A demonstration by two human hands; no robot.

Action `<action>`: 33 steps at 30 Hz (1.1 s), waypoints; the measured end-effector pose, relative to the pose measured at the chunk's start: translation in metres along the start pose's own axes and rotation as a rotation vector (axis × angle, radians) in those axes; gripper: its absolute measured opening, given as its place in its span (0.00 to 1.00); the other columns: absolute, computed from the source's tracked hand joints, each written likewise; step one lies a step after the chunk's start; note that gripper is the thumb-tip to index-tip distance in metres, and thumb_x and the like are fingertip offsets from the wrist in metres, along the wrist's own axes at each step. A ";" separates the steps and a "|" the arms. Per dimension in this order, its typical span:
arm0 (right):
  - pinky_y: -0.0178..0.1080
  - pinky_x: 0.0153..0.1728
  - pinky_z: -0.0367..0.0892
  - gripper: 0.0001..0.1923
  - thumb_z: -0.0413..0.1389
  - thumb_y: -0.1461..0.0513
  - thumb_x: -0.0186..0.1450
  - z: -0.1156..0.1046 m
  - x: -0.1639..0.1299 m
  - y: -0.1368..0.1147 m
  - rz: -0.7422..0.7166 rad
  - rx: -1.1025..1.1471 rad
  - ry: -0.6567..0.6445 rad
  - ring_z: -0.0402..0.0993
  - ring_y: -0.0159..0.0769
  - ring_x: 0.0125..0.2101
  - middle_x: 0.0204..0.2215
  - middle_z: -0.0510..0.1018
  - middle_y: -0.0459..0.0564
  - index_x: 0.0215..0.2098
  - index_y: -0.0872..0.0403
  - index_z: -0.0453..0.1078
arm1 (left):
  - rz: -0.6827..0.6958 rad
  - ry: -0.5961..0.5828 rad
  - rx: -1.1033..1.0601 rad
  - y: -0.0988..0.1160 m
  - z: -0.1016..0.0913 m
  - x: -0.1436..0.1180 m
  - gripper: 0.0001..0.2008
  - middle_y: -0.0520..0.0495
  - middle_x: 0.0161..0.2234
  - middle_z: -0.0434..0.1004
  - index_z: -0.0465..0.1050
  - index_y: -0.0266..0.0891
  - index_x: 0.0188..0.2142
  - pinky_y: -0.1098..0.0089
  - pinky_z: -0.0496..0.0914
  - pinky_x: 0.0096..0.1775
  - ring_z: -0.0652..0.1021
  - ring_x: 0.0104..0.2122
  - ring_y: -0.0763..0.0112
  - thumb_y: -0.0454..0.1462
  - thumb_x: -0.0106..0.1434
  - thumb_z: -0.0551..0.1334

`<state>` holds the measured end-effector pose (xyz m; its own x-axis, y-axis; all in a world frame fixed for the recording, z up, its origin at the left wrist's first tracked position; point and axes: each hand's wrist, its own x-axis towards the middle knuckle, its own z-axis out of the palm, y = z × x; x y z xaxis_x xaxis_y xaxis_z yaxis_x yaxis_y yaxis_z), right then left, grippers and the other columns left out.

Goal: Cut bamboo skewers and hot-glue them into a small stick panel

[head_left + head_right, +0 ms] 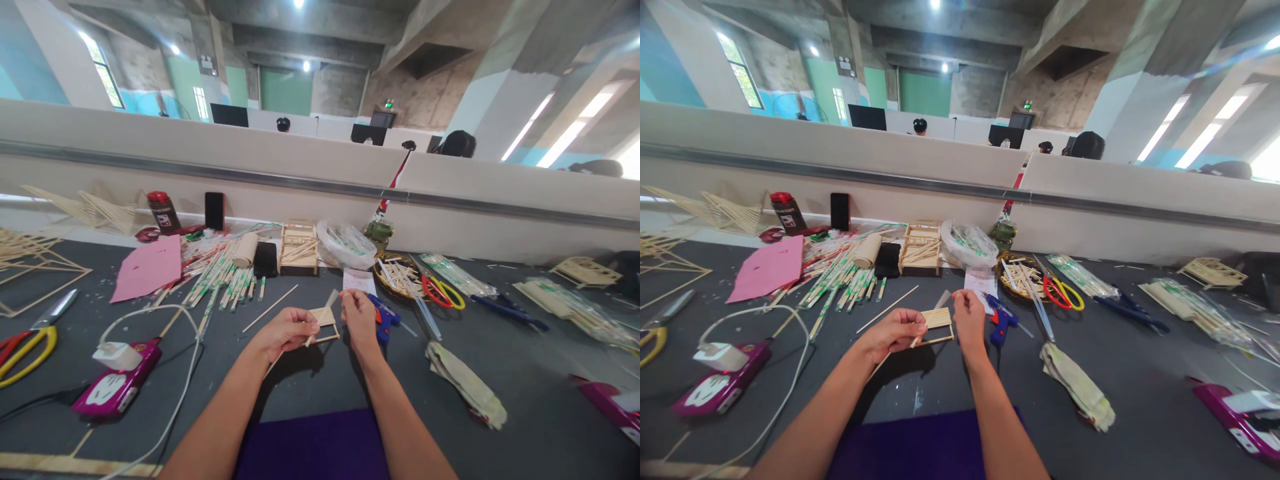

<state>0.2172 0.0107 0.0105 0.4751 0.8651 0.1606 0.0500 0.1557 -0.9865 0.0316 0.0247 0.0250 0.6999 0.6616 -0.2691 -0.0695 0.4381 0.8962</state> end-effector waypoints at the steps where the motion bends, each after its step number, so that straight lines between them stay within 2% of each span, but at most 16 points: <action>1: 0.30 0.14 0.48 0.10 0.54 0.54 0.57 -0.002 0.002 0.000 0.061 0.130 0.013 0.50 0.24 0.14 0.16 0.59 0.37 0.28 0.53 0.65 | 0.011 -0.009 -0.028 0.000 -0.001 0.000 0.16 0.53 0.19 0.71 0.68 0.34 0.27 0.79 0.41 0.14 0.51 0.12 0.89 0.42 0.47 0.71; 4: 0.27 0.12 0.44 0.10 0.56 0.57 0.54 -0.008 0.007 -0.004 0.224 0.485 -0.011 0.44 0.22 0.13 0.16 0.55 0.35 0.24 0.52 0.59 | 0.051 0.008 -0.115 0.002 -0.004 -0.001 0.16 0.53 0.20 0.71 0.66 0.34 0.25 0.81 0.41 0.13 0.51 0.13 0.89 0.40 0.47 0.71; 7: 0.26 0.11 0.40 0.14 0.56 0.59 0.53 -0.007 0.004 -0.011 0.415 0.627 -0.214 0.41 0.21 0.13 0.15 0.54 0.35 0.20 0.52 0.53 | 0.112 0.108 -0.184 0.001 -0.007 0.003 0.15 0.55 0.20 0.69 0.67 0.35 0.25 0.81 0.42 0.12 0.51 0.13 0.89 0.40 0.49 0.70; 10: 0.25 0.11 0.40 0.13 0.57 0.58 0.54 0.003 -0.007 -0.014 0.500 0.587 -0.386 0.42 0.19 0.13 0.15 0.59 0.37 0.20 0.54 0.57 | 0.180 0.221 -0.209 0.000 -0.010 0.008 0.15 0.57 0.18 0.65 0.68 0.34 0.25 0.81 0.43 0.12 0.50 0.12 0.89 0.41 0.49 0.70; 13: 0.24 0.12 0.44 0.12 0.61 0.58 0.54 0.016 -0.020 -0.012 0.488 0.516 -0.492 0.51 0.18 0.15 0.20 0.68 0.42 0.24 0.57 0.66 | 0.223 0.284 -0.231 -0.001 -0.012 0.010 0.16 0.60 0.16 0.59 0.68 0.34 0.25 0.81 0.43 0.12 0.50 0.12 0.88 0.42 0.47 0.71; 16: 0.25 0.13 0.47 0.12 0.63 0.57 0.54 0.024 -0.028 -0.010 0.506 0.473 -0.572 0.56 0.20 0.17 0.24 0.73 0.46 0.27 0.58 0.69 | 0.246 0.315 -0.252 0.000 -0.012 0.010 0.16 0.61 0.14 0.56 0.68 0.35 0.25 0.81 0.43 0.13 0.50 0.12 0.88 0.41 0.46 0.72; 19: 0.25 0.13 0.49 0.12 0.63 0.57 0.55 0.026 -0.031 -0.009 0.519 0.422 -0.623 0.58 0.21 0.17 0.24 0.74 0.47 0.29 0.58 0.71 | 0.255 0.324 -0.252 0.000 -0.012 0.010 0.16 0.62 0.13 0.54 0.69 0.35 0.25 0.81 0.43 0.13 0.50 0.12 0.88 0.42 0.46 0.72; 23: 0.25 0.14 0.49 0.13 0.63 0.55 0.55 0.027 -0.032 -0.009 0.510 0.400 -0.665 0.57 0.21 0.17 0.24 0.74 0.47 0.29 0.58 0.71 | 0.265 0.380 -0.192 0.000 -0.010 0.010 0.16 0.61 0.13 0.57 0.70 0.35 0.26 0.79 0.42 0.14 0.50 0.12 0.87 0.43 0.46 0.72; 28: 0.25 0.14 0.48 0.14 0.64 0.55 0.53 0.028 -0.033 -0.006 0.502 0.376 -0.667 0.56 0.20 0.16 0.23 0.75 0.47 0.27 0.58 0.70 | 0.263 0.482 -0.113 0.003 -0.002 0.008 0.18 0.61 0.10 0.58 0.72 0.35 0.26 0.79 0.42 0.14 0.51 0.10 0.88 0.44 0.43 0.73; 33: 0.25 0.14 0.48 0.13 0.65 0.57 0.52 0.028 -0.032 -0.004 0.497 0.393 -0.621 0.54 0.19 0.15 0.22 0.74 0.46 0.26 0.58 0.69 | 0.279 0.477 -0.135 0.003 0.000 0.007 0.19 0.60 0.12 0.62 0.73 0.34 0.26 0.78 0.43 0.15 0.52 0.10 0.88 0.44 0.41 0.74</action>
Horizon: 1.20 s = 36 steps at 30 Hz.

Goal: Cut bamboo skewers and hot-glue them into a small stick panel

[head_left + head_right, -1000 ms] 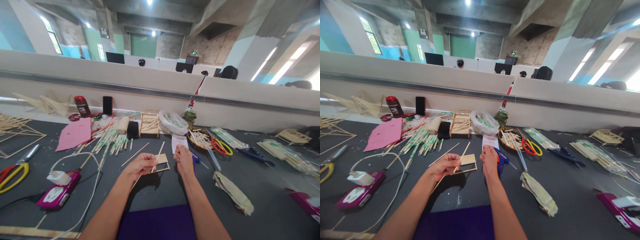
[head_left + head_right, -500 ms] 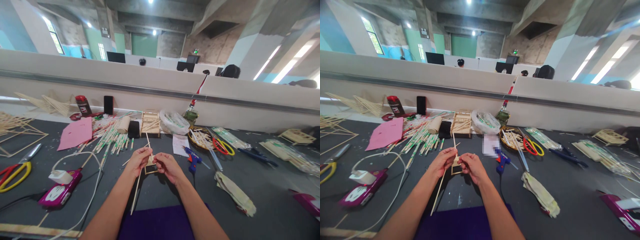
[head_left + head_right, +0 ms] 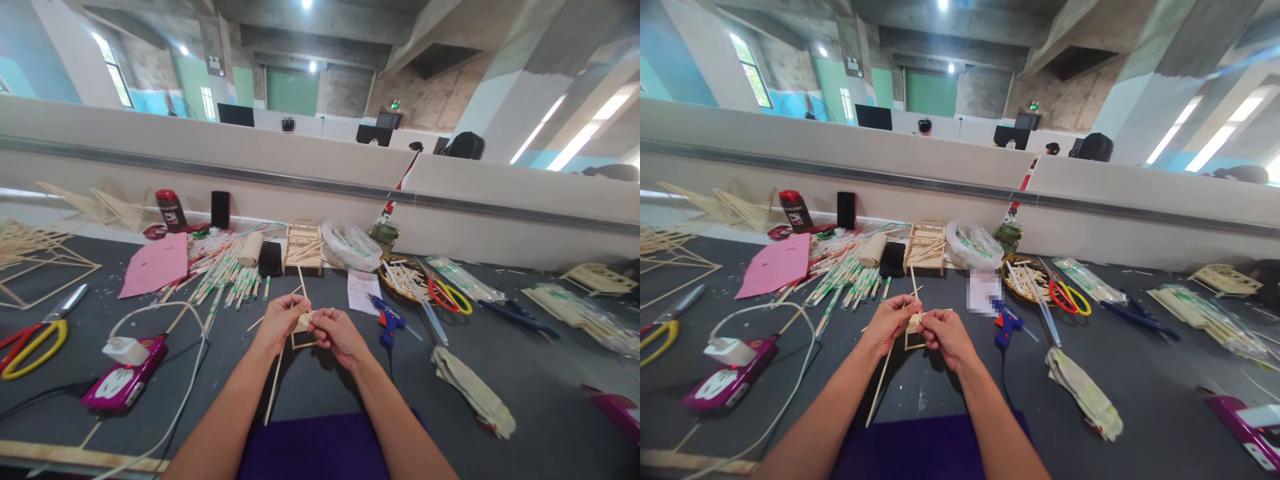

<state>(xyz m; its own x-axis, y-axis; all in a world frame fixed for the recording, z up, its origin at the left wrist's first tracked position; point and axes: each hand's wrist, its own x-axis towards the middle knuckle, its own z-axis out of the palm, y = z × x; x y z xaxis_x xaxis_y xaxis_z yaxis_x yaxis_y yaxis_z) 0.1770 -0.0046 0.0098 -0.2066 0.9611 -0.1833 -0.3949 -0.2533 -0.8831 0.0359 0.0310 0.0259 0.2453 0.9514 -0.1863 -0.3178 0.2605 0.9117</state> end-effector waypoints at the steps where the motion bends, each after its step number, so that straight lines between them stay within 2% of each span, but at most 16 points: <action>1: 0.25 0.13 0.48 0.13 0.65 0.57 0.52 0.000 0.000 0.000 -0.005 0.009 0.008 0.54 0.19 0.15 0.21 0.74 0.46 0.26 0.58 0.69 | 0.002 -0.010 -0.005 -0.001 -0.001 0.001 0.19 0.59 0.13 0.63 0.73 0.34 0.27 0.78 0.43 0.15 0.52 0.10 0.88 0.44 0.42 0.74; 6: 0.26 0.13 0.49 0.14 0.64 0.55 0.54 0.002 -0.001 -0.002 -0.018 0.005 0.012 0.56 0.19 0.15 0.22 0.74 0.45 0.27 0.58 0.70 | 0.007 -0.015 -0.007 -0.003 -0.005 0.004 0.18 0.60 0.11 0.58 0.73 0.35 0.27 0.78 0.40 0.14 0.50 0.10 0.88 0.46 0.45 0.72; 12: 0.25 0.13 0.49 0.14 0.65 0.56 0.52 0.003 -0.001 -0.001 -0.028 -0.021 0.021 0.56 0.19 0.15 0.22 0.74 0.46 0.27 0.58 0.69 | 0.028 0.066 0.009 0.002 0.003 -0.001 0.18 0.53 0.18 0.73 0.74 0.34 0.26 0.78 0.45 0.15 0.55 0.11 0.89 0.43 0.40 0.74; 16: 0.26 0.13 0.48 0.15 0.66 0.57 0.51 0.003 0.000 0.001 -0.023 -0.014 0.056 0.55 0.19 0.15 0.21 0.74 0.46 0.26 0.58 0.68 | 0.030 0.057 0.015 0.001 0.005 -0.002 0.18 0.54 0.17 0.72 0.74 0.34 0.25 0.79 0.48 0.15 0.57 0.11 0.88 0.44 0.40 0.74; 25: 0.26 0.13 0.49 0.15 0.65 0.54 0.52 0.003 0.000 0.000 -0.036 -0.023 0.030 0.56 0.20 0.15 0.23 0.75 0.46 0.27 0.58 0.71 | 0.049 0.094 -0.011 0.002 0.004 -0.002 0.18 0.55 0.17 0.72 0.74 0.34 0.25 0.78 0.47 0.15 0.55 0.11 0.89 0.43 0.40 0.74; 30: 0.26 0.13 0.50 0.16 0.66 0.54 0.51 0.007 0.000 0.001 -0.075 -0.092 0.099 0.56 0.20 0.15 0.22 0.75 0.46 0.27 0.57 0.70 | 0.051 0.099 -0.035 0.002 0.006 -0.003 0.16 0.54 0.17 0.72 0.74 0.34 0.24 0.79 0.48 0.15 0.58 0.12 0.88 0.42 0.39 0.74; 33: 0.27 0.13 0.50 0.16 0.65 0.53 0.52 0.009 -0.002 0.000 -0.105 -0.142 0.108 0.56 0.21 0.15 0.23 0.75 0.46 0.27 0.57 0.70 | 0.022 0.095 -0.081 0.002 0.005 -0.002 0.16 0.56 0.14 0.69 0.74 0.34 0.23 0.79 0.46 0.15 0.57 0.11 0.87 0.41 0.38 0.75; 36: 0.27 0.13 0.48 0.15 0.63 0.53 0.53 0.011 -0.002 0.000 -0.141 -0.183 0.113 0.55 0.21 0.14 0.23 0.75 0.46 0.28 0.56 0.70 | -0.014 0.089 -0.115 0.001 0.002 0.001 0.17 0.60 0.10 0.60 0.74 0.34 0.24 0.78 0.42 0.14 0.53 0.10 0.88 0.42 0.39 0.75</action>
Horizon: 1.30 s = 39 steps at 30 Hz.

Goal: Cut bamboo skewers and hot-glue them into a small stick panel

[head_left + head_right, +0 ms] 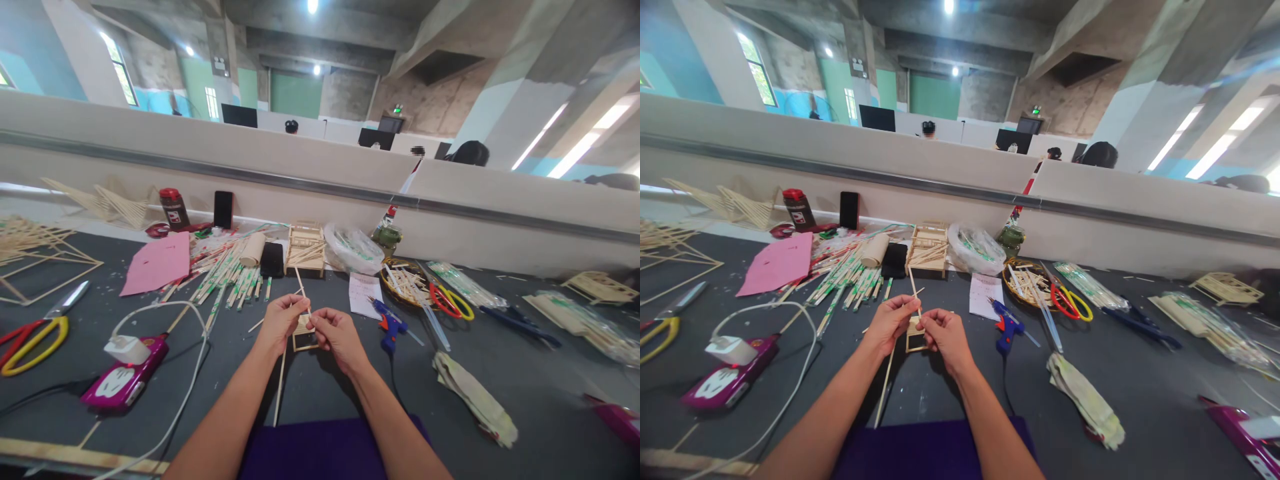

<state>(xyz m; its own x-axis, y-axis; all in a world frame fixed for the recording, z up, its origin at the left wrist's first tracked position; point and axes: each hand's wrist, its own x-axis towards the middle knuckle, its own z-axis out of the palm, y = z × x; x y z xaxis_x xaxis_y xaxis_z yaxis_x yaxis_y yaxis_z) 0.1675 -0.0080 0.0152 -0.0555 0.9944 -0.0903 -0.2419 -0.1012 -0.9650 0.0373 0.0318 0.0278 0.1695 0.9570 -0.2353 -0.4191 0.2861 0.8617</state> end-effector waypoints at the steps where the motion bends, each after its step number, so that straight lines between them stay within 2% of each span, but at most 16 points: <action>1: 0.28 0.13 0.48 0.15 0.63 0.53 0.54 0.000 0.000 0.000 -0.015 -0.013 0.005 0.54 0.20 0.14 0.22 0.75 0.45 0.28 0.56 0.70 | -0.009 -0.004 -0.003 0.000 -0.001 0.001 0.17 0.61 0.09 0.58 0.74 0.35 0.24 0.78 0.41 0.14 0.52 0.10 0.88 0.42 0.39 0.75; 3: 0.28 0.14 0.48 0.13 0.62 0.54 0.55 0.001 0.001 0.002 -0.044 -0.043 0.020 0.53 0.20 0.13 0.20 0.73 0.43 0.27 0.56 0.70 | -0.016 -0.008 -0.006 0.000 -0.001 0.002 0.17 0.61 0.09 0.58 0.73 0.34 0.24 0.78 0.40 0.14 0.51 0.10 0.88 0.42 0.39 0.75; 7: 0.29 0.15 0.49 0.10 0.60 0.57 0.55 0.001 0.002 0.006 -0.062 -0.076 0.059 0.52 0.21 0.13 0.18 0.70 0.41 0.24 0.55 0.67 | -0.011 0.002 -0.010 -0.001 0.001 0.001 0.18 0.58 0.13 0.65 0.73 0.33 0.23 0.78 0.41 0.14 0.53 0.10 0.89 0.41 0.37 0.75; 12: 0.28 0.15 0.45 0.08 0.59 0.60 0.52 0.001 0.003 0.003 0.014 0.084 0.036 0.47 0.20 0.13 0.16 0.65 0.38 0.22 0.54 0.65 | -0.006 -0.039 -0.053 -0.005 -0.005 0.006 0.16 0.59 0.12 0.61 0.73 0.33 0.24 0.80 0.42 0.13 0.52 0.10 0.89 0.41 0.41 0.74; 15: 0.27 0.14 0.41 0.08 0.58 0.61 0.51 -0.003 0.002 -0.005 0.040 0.227 0.054 0.46 0.20 0.14 0.17 0.65 0.39 0.22 0.54 0.62 | 0.010 -0.049 -0.110 -0.005 -0.011 0.010 0.16 0.53 0.20 0.73 0.74 0.32 0.28 0.80 0.44 0.12 0.54 0.11 0.89 0.40 0.43 0.72; 17: 0.27 0.14 0.39 0.09 0.57 0.60 0.51 -0.011 0.001 -0.014 0.052 0.346 0.041 0.44 0.21 0.14 0.17 0.62 0.38 0.21 0.53 0.59 | 0.008 -0.037 -0.128 -0.004 -0.013 0.012 0.16 0.50 0.25 0.76 0.74 0.32 0.30 0.81 0.44 0.12 0.55 0.11 0.90 0.39 0.43 0.72; 19: 0.28 0.13 0.38 0.11 0.55 0.59 0.50 -0.023 0.003 -0.027 0.062 0.420 0.007 0.42 0.22 0.14 0.15 0.57 0.37 0.20 0.52 0.54 | 0.010 -0.010 -0.133 -0.001 -0.015 0.012 0.16 0.50 0.25 0.76 0.73 0.32 0.30 0.82 0.45 0.11 0.55 0.11 0.90 0.39 0.44 0.71; 22: 0.28 0.13 0.39 0.14 0.53 0.59 0.50 -0.047 0.019 -0.055 0.018 0.378 0.010 0.40 0.23 0.14 0.14 0.51 0.36 0.18 0.51 0.48 | 0.020 0.039 -0.160 0.002 -0.017 0.013 0.16 0.52 0.23 0.73 0.72 0.33 0.31 0.82 0.45 0.11 0.56 0.11 0.89 0.38 0.44 0.71; 25: 0.28 0.12 0.39 0.17 0.52 0.58 0.53 -0.074 0.055 -0.090 -0.043 0.178 0.095 0.39 0.22 0.13 0.13 0.48 0.35 0.18 0.51 0.46 | 0.019 0.070 -0.210 0.005 -0.019 0.013 0.17 0.56 0.21 0.69 0.72 0.33 0.33 0.83 0.46 0.11 0.57 0.11 0.89 0.38 0.45 0.70; 27: 0.28 0.12 0.42 0.15 0.51 0.56 0.56 -0.090 0.088 -0.112 -0.074 -0.104 0.177 0.43 0.22 0.13 0.14 0.52 0.36 0.19 0.51 0.50 | 0.017 0.072 -0.231 0.005 -0.019 0.013 0.17 0.57 0.20 0.67 0.72 0.33 0.34 0.83 0.46 0.11 0.57 0.12 0.89 0.39 0.45 0.70; 29: 0.27 0.13 0.47 0.11 0.48 0.57 0.59 -0.103 0.122 -0.129 -0.142 -0.517 0.304 0.50 0.22 0.13 0.16 0.59 0.39 0.22 0.52 0.54 | 0.003 0.060 -0.250 0.005 -0.018 0.013 0.17 0.57 0.20 0.66 0.72 0.33 0.34 0.83 0.46 0.11 0.56 0.11 0.89 0.39 0.46 0.70; 30: 0.27 0.14 0.49 0.10 0.48 0.58 0.60 -0.108 0.139 -0.135 -0.145 -0.594 0.326 0.53 0.22 0.14 0.18 0.62 0.41 0.23 0.53 0.56 | -0.007 0.055 -0.260 0.006 -0.018 0.013 0.18 0.57 0.20 0.66 0.72 0.33 0.35 0.83 0.46 0.11 0.56 0.11 0.89 0.39 0.46 0.70; 34: 0.27 0.19 0.60 0.05 0.53 0.63 0.58 -0.123 0.196 -0.145 -0.098 -0.833 0.347 0.67 0.25 0.20 0.21 0.71 0.47 0.25 0.57 0.64 | -0.036 0.072 -0.293 0.005 -0.019 0.015 0.18 0.57 0.21 0.66 0.72 0.34 0.35 0.83 0.46 0.11 0.56 0.12 0.89 0.39 0.46 0.71; 36: 0.30 0.22 0.64 0.02 0.56 0.66 0.55 -0.128 0.215 -0.144 -0.053 -0.977 0.342 0.70 0.28 0.20 0.21 0.74 0.49 0.26 0.59 0.68 | -0.044 0.084 -0.304 0.005 -0.020 0.016 0.18 0.57 0.21 0.66 0.72 0.34 0.35 0.83 0.46 0.11 0.56 0.12 0.89 0.40 0.46 0.71; 39: 0.35 0.25 0.66 0.03 0.58 0.67 0.54 -0.135 0.232 -0.143 -0.046 -1.208 0.362 0.72 0.33 0.20 0.19 0.74 0.51 0.28 0.60 0.72 | -0.055 0.082 -0.314 0.005 -0.020 0.015 0.18 0.57 0.21 0.66 0.72 0.34 0.35 0.83 0.46 0.11 0.56 0.12 0.89 0.41 0.46 0.71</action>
<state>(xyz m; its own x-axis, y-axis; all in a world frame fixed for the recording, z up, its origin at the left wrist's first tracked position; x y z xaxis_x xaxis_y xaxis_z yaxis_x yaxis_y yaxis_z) 0.3200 0.2418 0.0990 0.2436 0.9672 0.0719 0.8117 -0.1628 -0.5609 0.0196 0.0487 0.0193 0.1326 0.9367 -0.3241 -0.6683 0.3260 0.6686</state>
